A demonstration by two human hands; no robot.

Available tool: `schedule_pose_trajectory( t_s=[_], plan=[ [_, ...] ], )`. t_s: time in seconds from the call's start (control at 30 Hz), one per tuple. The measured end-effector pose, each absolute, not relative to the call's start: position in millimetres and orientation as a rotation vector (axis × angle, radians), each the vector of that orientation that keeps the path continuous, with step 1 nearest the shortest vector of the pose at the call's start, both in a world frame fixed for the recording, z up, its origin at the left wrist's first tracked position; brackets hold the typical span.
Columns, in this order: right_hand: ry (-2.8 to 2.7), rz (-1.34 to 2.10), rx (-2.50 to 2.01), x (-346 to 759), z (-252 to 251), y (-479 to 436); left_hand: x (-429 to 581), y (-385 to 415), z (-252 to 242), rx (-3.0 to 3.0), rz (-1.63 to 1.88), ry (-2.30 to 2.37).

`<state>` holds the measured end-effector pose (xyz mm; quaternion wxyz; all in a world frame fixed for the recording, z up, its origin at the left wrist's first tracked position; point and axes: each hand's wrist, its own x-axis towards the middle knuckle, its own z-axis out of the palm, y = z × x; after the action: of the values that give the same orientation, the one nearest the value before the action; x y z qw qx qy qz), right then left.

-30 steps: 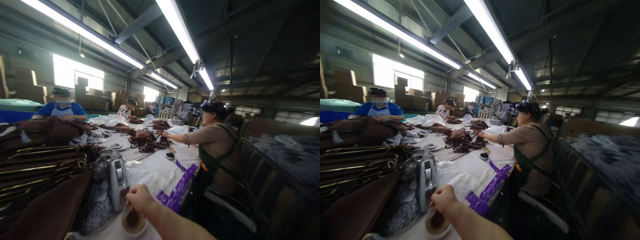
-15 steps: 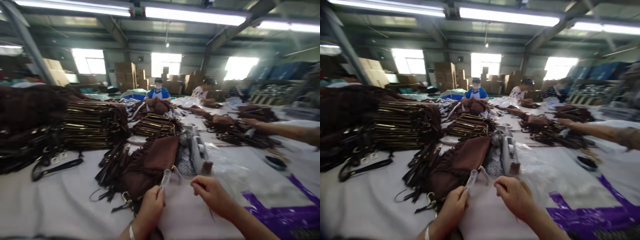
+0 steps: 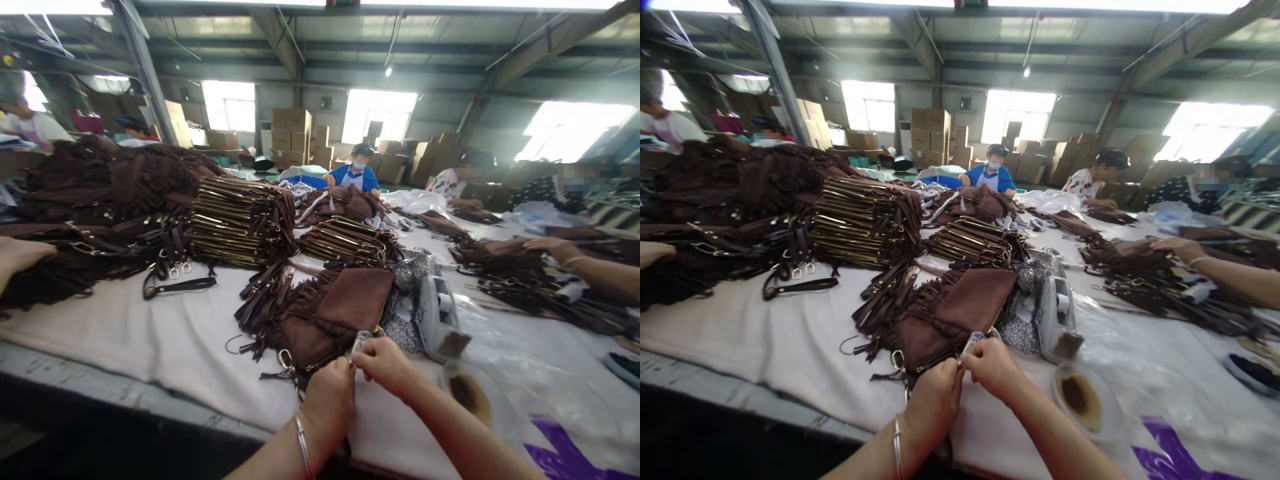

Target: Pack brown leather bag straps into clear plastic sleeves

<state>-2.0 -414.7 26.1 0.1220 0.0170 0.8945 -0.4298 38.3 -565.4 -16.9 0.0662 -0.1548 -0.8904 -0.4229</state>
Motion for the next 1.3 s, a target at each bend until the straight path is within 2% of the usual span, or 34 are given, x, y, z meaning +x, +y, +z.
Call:
schedule_pose_trajectory(
  t_s=[0.1,0.2,0.47,0.77,0.9,1.13,1.3],
  plan=[
    [2.547,-1.260,0.110,-4.7,25.6,-414.4,39.1,-563.3,-23.1,-0.523,-0.918,-2.794],
    [2.491,-1.295,0.160,-4.6,30.8,-416.7,40.9,-562.0,-26.9,-0.498,-0.769,-2.757],
    [2.553,-1.316,0.179,-1.3,22.3,-412.9,39.0,-566.0,-19.2,-0.583,-0.885,-2.704],
    [2.696,-1.467,0.134,33.5,23.5,-409.2,34.1,-561.2,4.0,-0.332,-1.579,-2.684],
    [2.759,-1.577,0.271,41.9,7.7,-412.2,34.4,-553.6,0.8,-0.042,-2.070,-2.568],
    [2.621,-1.751,0.313,45.2,-3.3,-419.3,43.8,-547.6,-0.1,0.498,-3.093,-1.844],
    [2.570,-1.830,0.231,43.3,-5.7,-421.5,44.4,-550.1,7.4,0.977,-3.500,-1.364]
  ],
)
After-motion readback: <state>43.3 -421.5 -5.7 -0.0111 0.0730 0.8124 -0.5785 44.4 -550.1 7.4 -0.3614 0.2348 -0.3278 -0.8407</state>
